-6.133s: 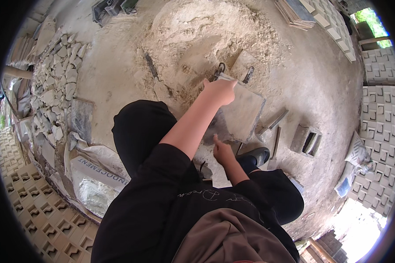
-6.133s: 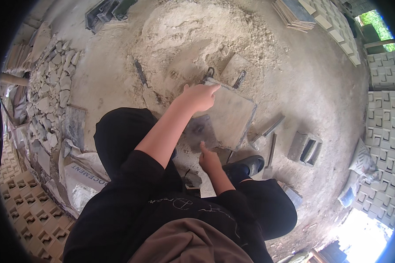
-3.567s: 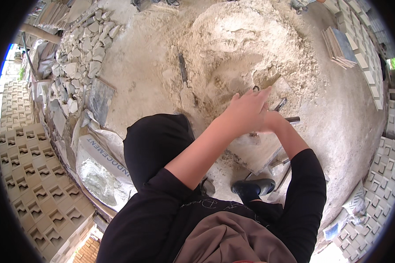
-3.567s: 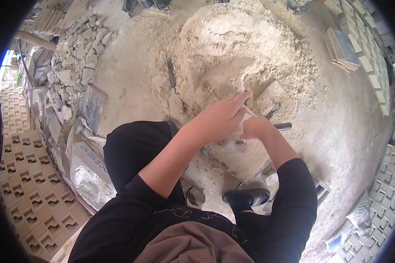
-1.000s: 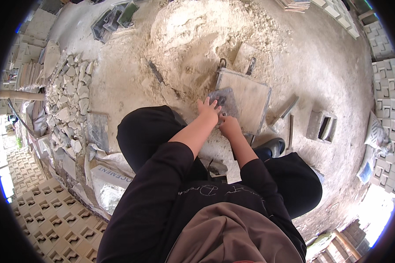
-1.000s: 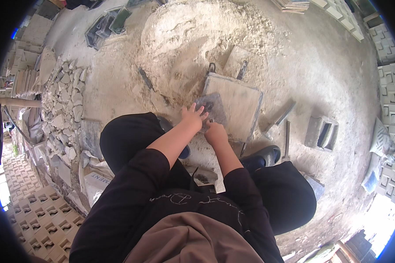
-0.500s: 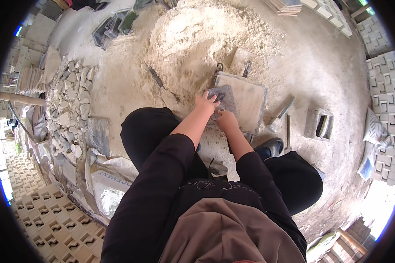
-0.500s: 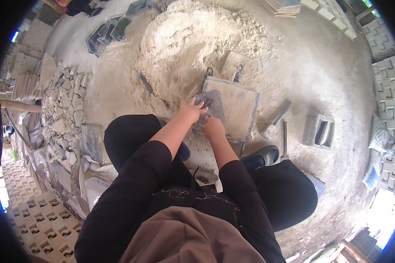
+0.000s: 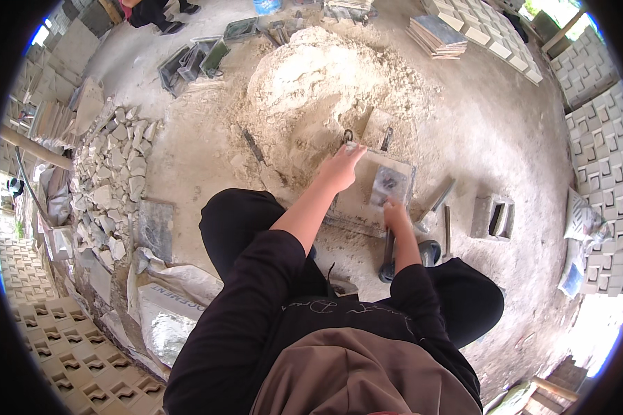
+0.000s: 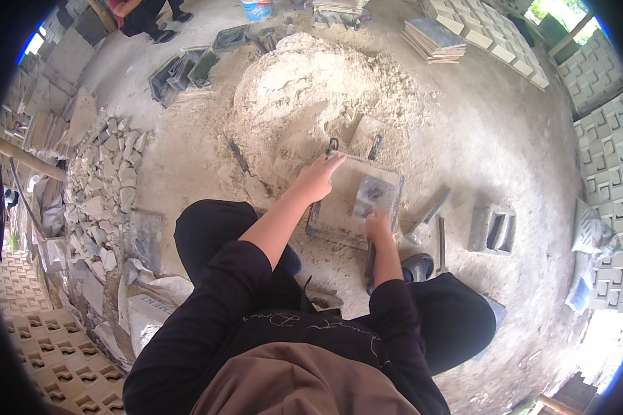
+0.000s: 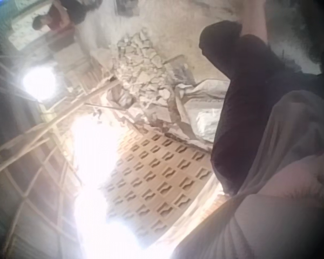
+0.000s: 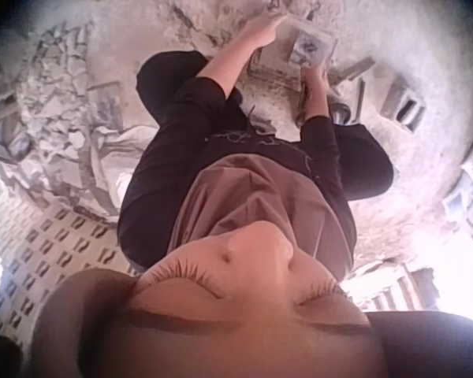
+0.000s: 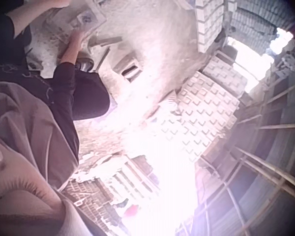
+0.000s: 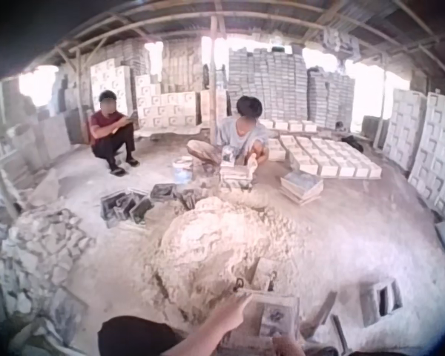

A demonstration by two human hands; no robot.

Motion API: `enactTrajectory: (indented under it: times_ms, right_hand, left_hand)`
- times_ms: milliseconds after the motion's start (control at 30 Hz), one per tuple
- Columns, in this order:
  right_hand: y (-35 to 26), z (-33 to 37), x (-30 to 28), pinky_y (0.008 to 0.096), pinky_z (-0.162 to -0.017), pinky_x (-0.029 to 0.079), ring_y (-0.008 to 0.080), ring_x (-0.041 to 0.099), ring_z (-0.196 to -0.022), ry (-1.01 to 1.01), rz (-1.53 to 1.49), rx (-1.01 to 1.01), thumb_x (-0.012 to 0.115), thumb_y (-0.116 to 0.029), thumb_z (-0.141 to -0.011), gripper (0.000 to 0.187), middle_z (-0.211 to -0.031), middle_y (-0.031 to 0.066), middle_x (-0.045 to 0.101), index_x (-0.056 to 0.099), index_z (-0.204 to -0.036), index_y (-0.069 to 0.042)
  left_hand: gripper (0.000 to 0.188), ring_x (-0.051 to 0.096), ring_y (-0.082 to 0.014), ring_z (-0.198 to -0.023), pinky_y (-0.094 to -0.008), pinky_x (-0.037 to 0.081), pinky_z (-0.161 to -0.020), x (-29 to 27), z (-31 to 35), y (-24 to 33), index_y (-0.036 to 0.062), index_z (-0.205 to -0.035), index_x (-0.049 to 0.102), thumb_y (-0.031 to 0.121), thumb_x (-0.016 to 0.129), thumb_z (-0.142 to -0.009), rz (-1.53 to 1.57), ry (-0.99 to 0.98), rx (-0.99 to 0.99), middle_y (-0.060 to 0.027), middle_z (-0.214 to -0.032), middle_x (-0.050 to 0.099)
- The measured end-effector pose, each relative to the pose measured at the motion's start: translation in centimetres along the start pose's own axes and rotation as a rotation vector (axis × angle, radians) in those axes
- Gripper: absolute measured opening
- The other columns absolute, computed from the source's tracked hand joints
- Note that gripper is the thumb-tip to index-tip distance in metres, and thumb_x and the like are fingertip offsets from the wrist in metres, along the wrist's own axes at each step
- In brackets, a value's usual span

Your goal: The person cleans and levels a stone tile using a trowel and then places it into a metal mold filled with sand or mortar.

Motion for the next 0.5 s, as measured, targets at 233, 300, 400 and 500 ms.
enactTrajectory:
  times_ms: [233,300,400,500]
  right_hand:
    - [-8.7,7.9,7.1,0.0408,-0.089,0.041,0.04,0.052,-0.103,-0.178,0.126,-0.147,0.045,-0.007,-0.074,0.054,-0.109,0.0285,0.053,0.038,-0.128,0.001]
    - [-9.0,7.9,8.0,0.0411,-0.089,0.041,0.04,0.051,-0.104,-0.225,0.104,-0.093,0.048,-0.009,-0.075,0.056,-0.109,0.0288,0.053,0.036,-0.128,0.002]
    - [-8.3,4.7,8.0,0.0407,-0.088,0.042,0.0387,0.052,-0.104,-0.178,0.247,-0.238,0.053,-0.017,-0.074,0.057,-0.11,0.0288,0.053,0.039,-0.126,0.002]
    - [-10.0,3.2,8.4,0.0408,-0.087,0.043,0.0385,0.053,-0.103,-0.149,0.169,-0.147,0.055,-0.024,-0.076,0.055,-0.109,0.0288,0.054,0.044,-0.123,0.002]
  left_hand:
    - [0.061,0.035,-0.0255,-0.125,-0.0394,0.04,-0.093,5.7,2.5,-3.2,0.0162,-0.134,0.034,0.003,0.045,-0.075,-0.106,-0.639,-0.259,-0.0088,-0.137,0.036]
    - [0.061,0.034,-0.0247,-0.126,-0.0415,0.039,-0.092,8.4,4.6,-4.2,0.016,-0.135,0.032,0.005,0.047,-0.076,-0.263,-0.86,-0.318,-0.0085,-0.14,0.032]
    - [0.058,0.031,-0.0244,-0.128,-0.0453,0.038,-0.092,11.3,5.1,-3.0,0.0164,-0.136,0.031,0.01,0.045,-0.08,-0.418,-0.838,-0.268,-0.0049,-0.143,0.024]
    - [0.053,0.028,-0.025,-0.13,-0.0495,0.036,-0.092,12.1,5.3,-5.1,0.0176,-0.136,0.031,0.016,0.041,-0.084,-0.497,-0.654,-0.246,-0.0001,-0.146,0.019]
Point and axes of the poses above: each hand's wrist, its own z-axis away from the middle knuckle, its own x-axis out of the palm, y = z × x, the point moved 10 cm from there along -z, towards the middle knuckle
